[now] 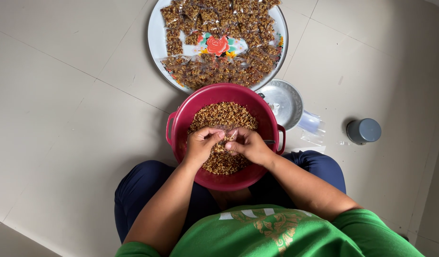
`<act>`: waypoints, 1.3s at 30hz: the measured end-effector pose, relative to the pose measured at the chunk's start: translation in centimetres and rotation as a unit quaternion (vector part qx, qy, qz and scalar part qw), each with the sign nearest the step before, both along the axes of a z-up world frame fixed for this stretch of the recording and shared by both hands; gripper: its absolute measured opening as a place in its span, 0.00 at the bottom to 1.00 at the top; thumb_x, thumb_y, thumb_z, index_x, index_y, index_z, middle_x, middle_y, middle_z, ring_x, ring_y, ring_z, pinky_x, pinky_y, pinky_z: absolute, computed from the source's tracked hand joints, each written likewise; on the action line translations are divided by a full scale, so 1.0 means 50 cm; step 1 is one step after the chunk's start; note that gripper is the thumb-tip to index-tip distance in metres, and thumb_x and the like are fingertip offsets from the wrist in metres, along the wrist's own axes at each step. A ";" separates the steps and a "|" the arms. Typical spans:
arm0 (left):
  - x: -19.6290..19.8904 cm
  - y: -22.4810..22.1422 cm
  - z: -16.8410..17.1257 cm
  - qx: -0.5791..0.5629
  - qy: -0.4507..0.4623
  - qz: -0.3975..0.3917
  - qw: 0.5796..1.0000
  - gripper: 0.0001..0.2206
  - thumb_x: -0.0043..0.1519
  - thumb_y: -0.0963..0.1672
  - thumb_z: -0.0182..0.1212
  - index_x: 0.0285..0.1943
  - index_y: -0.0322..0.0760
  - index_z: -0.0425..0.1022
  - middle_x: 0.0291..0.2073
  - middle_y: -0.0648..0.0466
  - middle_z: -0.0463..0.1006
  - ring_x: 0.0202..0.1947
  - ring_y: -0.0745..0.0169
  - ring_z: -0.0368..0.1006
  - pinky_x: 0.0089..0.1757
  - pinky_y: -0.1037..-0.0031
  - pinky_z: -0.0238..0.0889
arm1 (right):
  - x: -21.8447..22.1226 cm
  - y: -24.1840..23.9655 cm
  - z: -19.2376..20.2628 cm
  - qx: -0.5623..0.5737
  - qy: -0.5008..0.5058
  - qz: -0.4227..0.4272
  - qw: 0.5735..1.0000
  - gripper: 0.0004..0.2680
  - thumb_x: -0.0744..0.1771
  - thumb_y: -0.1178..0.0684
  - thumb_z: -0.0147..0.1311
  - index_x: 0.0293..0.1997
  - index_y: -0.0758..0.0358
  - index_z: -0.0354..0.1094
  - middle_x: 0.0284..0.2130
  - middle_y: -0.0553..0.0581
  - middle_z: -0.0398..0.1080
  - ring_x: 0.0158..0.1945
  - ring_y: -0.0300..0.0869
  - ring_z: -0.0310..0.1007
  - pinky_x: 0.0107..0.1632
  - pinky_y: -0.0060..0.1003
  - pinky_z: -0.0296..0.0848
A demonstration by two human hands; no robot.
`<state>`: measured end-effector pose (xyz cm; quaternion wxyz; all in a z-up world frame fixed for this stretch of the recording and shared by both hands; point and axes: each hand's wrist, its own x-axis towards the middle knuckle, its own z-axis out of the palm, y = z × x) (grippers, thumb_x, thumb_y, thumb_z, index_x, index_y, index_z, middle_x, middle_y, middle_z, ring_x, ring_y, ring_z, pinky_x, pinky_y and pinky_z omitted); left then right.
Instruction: Sorting through small seeds in a bowl using hands and a spoon
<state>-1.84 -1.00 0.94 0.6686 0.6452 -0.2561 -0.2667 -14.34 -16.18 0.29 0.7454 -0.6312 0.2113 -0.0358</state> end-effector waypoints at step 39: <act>0.025 -0.010 0.000 0.047 0.018 -0.158 0.986 0.12 0.61 0.46 0.69 0.44 0.32 0.79 0.42 0.38 0.84 0.50 0.42 0.79 0.53 0.51 0.68 | 0.062 -0.094 0.148 -0.161 0.082 0.035 0.983 0.04 0.65 0.56 0.64 0.37 0.64 0.80 0.21 0.58 0.77 0.28 0.39 0.76 0.39 0.33 0.75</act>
